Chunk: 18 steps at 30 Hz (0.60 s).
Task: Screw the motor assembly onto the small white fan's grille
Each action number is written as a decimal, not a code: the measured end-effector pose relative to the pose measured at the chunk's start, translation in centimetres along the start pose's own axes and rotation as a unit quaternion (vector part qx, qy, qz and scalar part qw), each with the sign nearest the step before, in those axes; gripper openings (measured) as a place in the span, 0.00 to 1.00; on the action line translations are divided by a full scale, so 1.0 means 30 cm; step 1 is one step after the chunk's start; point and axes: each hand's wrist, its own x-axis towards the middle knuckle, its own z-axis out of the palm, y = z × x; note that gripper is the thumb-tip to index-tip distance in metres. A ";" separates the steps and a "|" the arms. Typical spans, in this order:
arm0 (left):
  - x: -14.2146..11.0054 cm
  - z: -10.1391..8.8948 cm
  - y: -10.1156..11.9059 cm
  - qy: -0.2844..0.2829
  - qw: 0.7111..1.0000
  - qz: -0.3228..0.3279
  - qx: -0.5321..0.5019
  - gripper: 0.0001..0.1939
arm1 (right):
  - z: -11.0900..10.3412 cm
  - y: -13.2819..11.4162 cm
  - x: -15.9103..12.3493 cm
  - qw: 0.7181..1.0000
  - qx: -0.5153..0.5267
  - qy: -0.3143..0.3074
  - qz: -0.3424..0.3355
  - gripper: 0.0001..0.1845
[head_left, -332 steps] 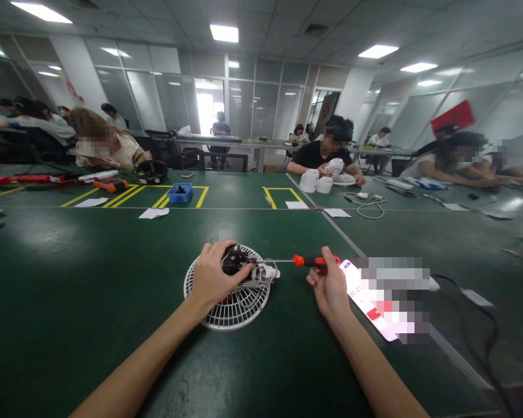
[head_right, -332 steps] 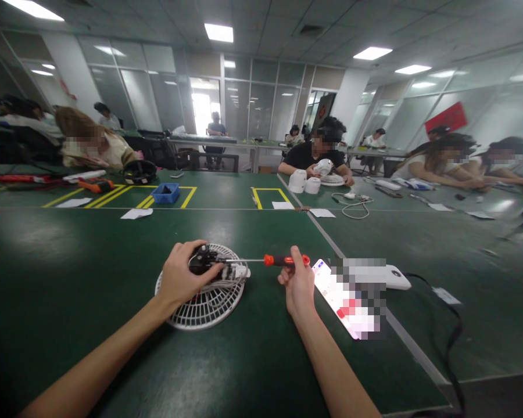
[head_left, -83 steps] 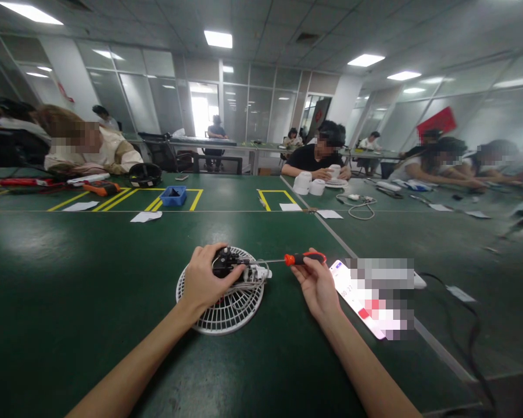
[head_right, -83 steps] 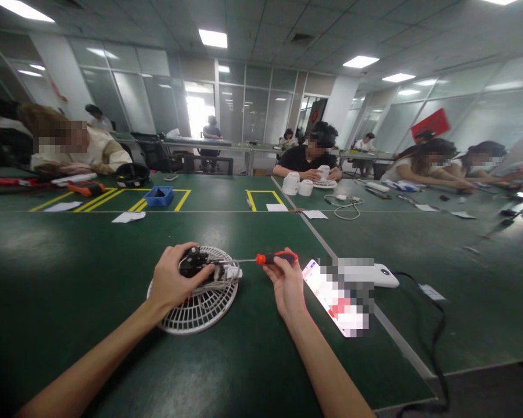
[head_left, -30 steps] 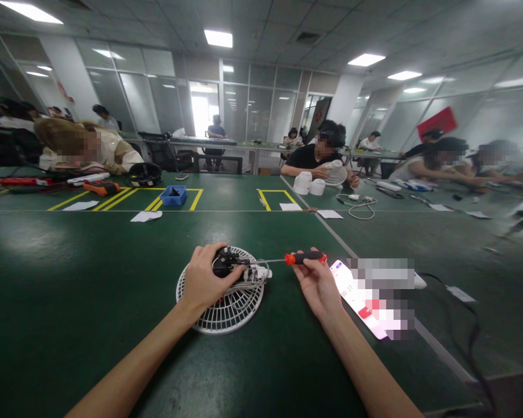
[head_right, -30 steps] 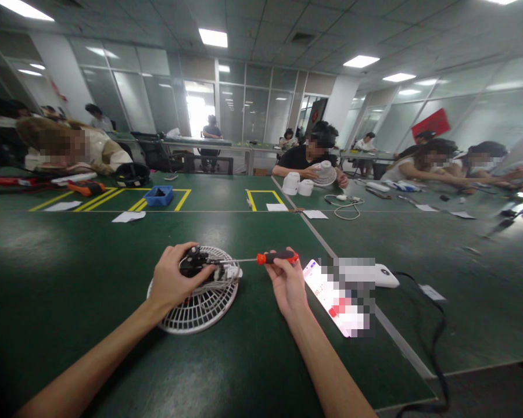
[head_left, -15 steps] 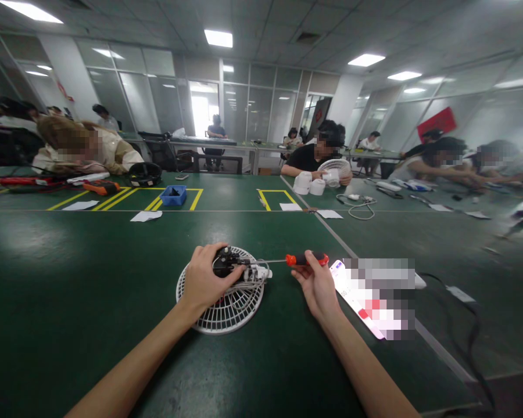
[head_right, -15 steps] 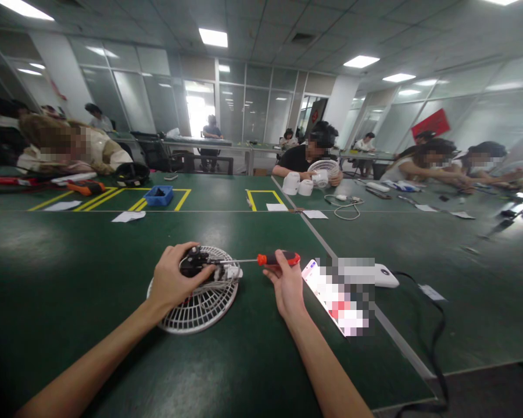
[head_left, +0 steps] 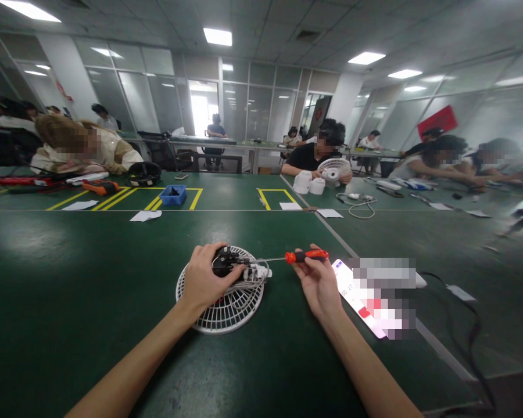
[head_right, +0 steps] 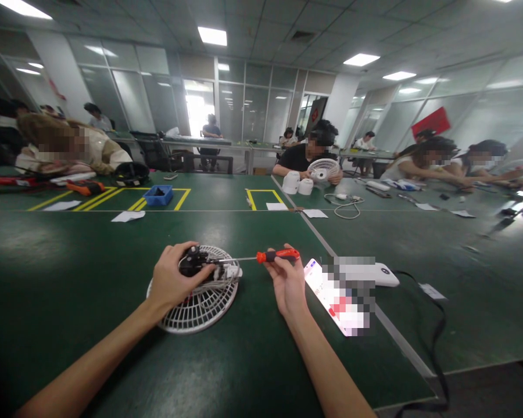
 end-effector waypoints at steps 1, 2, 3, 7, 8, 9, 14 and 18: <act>0.000 0.000 0.000 0.000 1.000 0.000 0.001 0.24 | 0.001 0.001 0.000 1.000 0.000 0.002 0.001 0.28; 0.000 0.001 0.000 0.000 1.000 0.001 0.001 0.24 | 0.002 0.002 0.001 1.000 -0.004 0.004 -0.002 0.28; 0.000 0.001 0.000 0.001 1.000 0.001 0.001 0.24 | 0.003 0.005 0.001 1.000 -0.012 0.009 -0.006 0.27; 0.000 0.001 0.000 0.001 1.000 -0.003 0.001 0.24 | 0.003 0.017 -0.001 0.996 -0.071 0.039 -0.025 0.29; 0.000 0.001 0.000 0.001 1.000 -0.006 0.000 0.25 | 0.003 0.019 -0.002 0.995 -0.085 0.042 -0.028 0.30; 0.000 0.001 0.001 0.000 1.000 -0.007 -0.001 0.25 | 0.002 0.020 -0.003 0.994 -0.096 0.041 -0.032 0.31; 0.001 -0.001 0.003 -0.005 1.000 -0.009 0.002 0.24 | -0.004 0.019 -0.004 0.993 -0.109 0.031 -0.034 0.31; 0.000 -0.001 0.003 -0.005 1.000 -0.009 0.004 0.25 | -0.006 0.021 0.002 0.993 -0.109 0.035 -0.025 0.30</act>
